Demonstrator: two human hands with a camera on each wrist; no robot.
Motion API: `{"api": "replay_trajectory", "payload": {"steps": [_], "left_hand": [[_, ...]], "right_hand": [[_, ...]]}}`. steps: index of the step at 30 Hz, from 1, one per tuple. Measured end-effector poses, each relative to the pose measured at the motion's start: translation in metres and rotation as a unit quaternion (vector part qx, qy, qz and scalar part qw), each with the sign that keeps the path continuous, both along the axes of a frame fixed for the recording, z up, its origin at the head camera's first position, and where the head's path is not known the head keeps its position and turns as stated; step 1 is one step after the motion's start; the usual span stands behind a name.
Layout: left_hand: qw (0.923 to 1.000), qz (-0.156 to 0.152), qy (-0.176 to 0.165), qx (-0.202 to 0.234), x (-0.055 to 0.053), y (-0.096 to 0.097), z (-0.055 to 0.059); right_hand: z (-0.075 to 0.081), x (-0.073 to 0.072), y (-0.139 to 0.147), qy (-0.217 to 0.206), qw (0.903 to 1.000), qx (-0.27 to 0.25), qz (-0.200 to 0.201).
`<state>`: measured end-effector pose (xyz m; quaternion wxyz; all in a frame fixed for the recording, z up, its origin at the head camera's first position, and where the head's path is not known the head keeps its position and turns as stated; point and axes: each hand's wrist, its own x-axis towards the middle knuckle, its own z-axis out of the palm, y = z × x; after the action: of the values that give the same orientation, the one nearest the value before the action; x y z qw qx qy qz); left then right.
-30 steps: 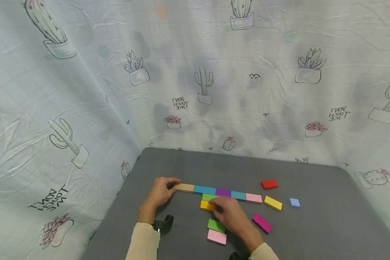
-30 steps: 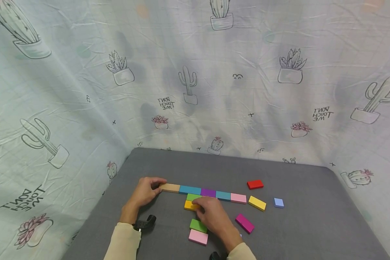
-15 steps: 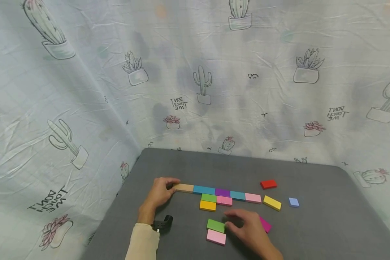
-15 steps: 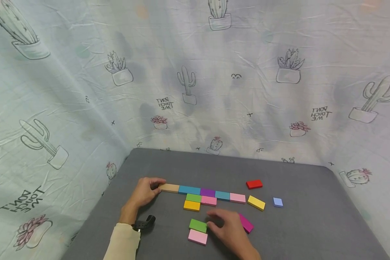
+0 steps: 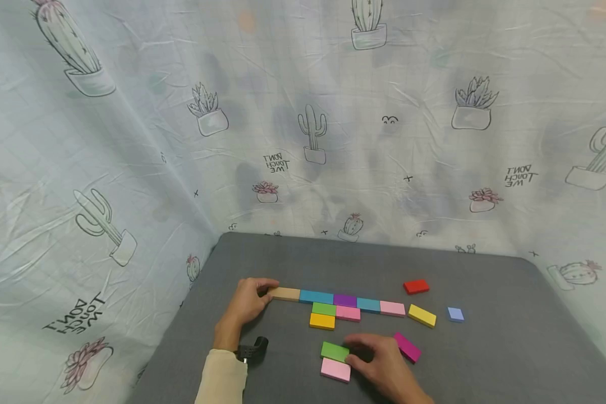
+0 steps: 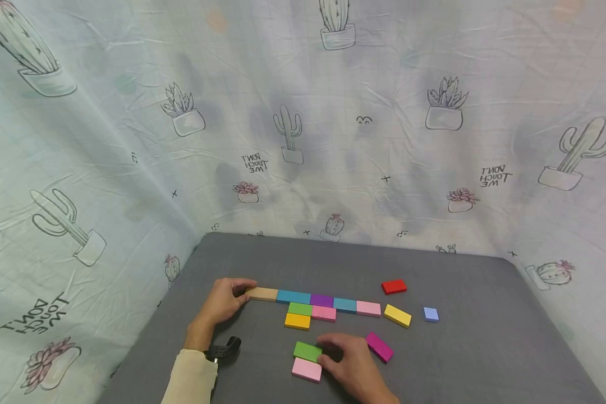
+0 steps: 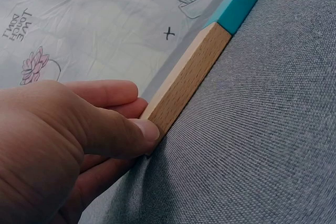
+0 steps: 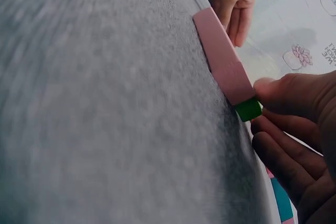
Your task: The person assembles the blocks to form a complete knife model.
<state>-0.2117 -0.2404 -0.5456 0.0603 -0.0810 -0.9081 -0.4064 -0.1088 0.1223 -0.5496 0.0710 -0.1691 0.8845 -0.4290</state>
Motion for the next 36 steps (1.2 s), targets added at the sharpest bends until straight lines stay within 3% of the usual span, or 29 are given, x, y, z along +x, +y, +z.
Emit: {"api": "replay_trajectory", "payload": {"steps": [18,23,26,33,36], "left_hand": [[0.9999,0.0,0.01,0.005,0.0,0.001,-0.002],[1.0,-0.002,0.008,0.001,-0.001,0.001,-0.002],[1.0,-0.005,0.005,0.0,-0.001,0.002,-0.003],[1.0,-0.007,0.003,0.0,-0.001,0.001,-0.003],[0.9999,-0.012,0.009,0.001,-0.001,0.0,-0.003]], "right_hand": [[-0.002,-0.003,-0.004,0.004,0.9996,0.011,0.025],[-0.002,-0.002,-0.001,0.032,0.9988,0.024,0.03],[0.002,0.001,0.005,0.058,0.9976,0.038,0.005],[0.008,0.005,0.025,0.102,0.9873,0.058,-0.107],[0.012,0.005,0.032,0.11,0.9845,0.055,-0.125]]}}
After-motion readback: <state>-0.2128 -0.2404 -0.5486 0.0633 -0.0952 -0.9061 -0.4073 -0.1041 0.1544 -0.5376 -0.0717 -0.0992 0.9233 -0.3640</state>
